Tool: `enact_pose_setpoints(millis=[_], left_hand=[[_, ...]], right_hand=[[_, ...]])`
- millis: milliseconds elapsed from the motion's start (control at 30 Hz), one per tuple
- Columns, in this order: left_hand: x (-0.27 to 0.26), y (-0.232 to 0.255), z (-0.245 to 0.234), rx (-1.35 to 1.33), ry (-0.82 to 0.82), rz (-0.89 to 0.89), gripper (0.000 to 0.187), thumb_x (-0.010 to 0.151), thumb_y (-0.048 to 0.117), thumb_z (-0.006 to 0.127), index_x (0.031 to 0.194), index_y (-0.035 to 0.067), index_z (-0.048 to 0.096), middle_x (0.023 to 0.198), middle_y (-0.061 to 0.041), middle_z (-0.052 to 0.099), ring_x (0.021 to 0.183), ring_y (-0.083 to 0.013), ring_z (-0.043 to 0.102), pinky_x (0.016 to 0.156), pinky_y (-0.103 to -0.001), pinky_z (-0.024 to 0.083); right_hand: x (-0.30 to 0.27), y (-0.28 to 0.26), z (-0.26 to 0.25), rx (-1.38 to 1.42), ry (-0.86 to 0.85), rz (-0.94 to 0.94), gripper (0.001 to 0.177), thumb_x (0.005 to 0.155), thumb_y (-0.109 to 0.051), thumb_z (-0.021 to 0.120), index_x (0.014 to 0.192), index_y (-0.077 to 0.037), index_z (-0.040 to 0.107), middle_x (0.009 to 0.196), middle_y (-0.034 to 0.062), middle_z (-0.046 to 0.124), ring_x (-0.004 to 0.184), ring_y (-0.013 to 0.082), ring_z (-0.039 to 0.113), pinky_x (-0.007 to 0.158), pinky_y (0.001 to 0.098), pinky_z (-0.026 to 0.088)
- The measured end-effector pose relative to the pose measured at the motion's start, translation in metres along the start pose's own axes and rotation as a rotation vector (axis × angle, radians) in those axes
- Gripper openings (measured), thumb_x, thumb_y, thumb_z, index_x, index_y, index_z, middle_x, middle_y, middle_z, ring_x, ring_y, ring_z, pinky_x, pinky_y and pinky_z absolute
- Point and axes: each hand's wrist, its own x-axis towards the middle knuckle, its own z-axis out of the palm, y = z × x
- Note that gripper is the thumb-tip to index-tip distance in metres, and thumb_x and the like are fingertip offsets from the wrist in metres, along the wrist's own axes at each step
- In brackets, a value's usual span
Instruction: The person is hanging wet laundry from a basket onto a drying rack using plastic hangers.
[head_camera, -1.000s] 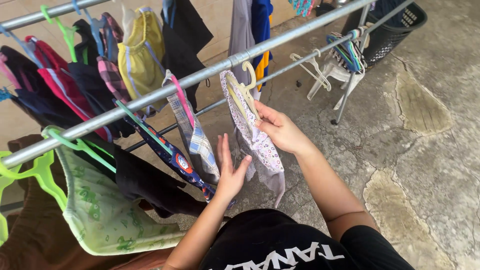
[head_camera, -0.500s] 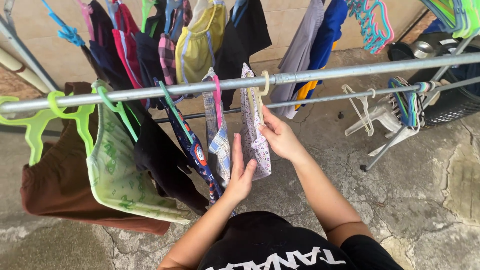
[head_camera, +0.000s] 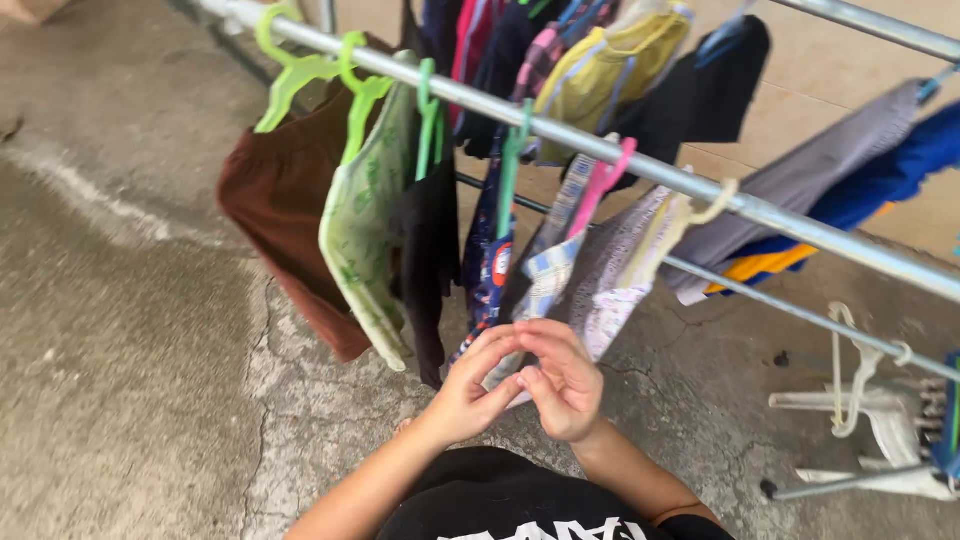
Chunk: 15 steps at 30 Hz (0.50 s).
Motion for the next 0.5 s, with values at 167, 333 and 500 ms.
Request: enact_pose_setpoints(millis=[167,333,500], left_hand=[[-0.056,0.011,-0.102,0.186,0.244,-0.150,0.024,0.093,0.008,0.071,0.116,0.001,0.070,0.118,-0.011,0.071,0.106,-0.0237,0.070,0.089,-0.034,0.055],[-0.121,0.007,-0.228,0.227,0.485,-0.277,0.016,0.096,0.006,0.067,0.110,0.001,0.074,0.102,-0.010,0.074,0.098,-0.0207,0.071,0.087,-0.032,0.055],[-0.148,0.019,-0.390,0.282,0.585,-0.285,0.014,0.097,0.007,0.066,0.108,0.001,0.074,0.102,-0.009,0.074,0.097,-0.0186,0.071,0.087,-0.031,0.055]], right_hand=[[0.015,0.050,0.079,0.099,-0.268,0.166,0.031,0.098,0.011,0.056,0.128,0.007,0.063,0.133,0.0186,0.058,0.118,0.0227,0.065,0.104,0.0330,0.053],[0.045,0.131,0.190,0.052,-0.413,0.301,0.023,0.097,0.009,0.057,0.109,0.002,0.076,0.102,0.0136,0.074,0.085,0.0170,0.072,0.071,0.0251,0.056],[0.113,0.206,0.350,0.133,-0.391,0.286,0.022,0.097,0.009,0.057,0.108,0.003,0.074,0.099,0.0123,0.073,0.084,0.0170,0.071,0.074,0.0270,0.056]])
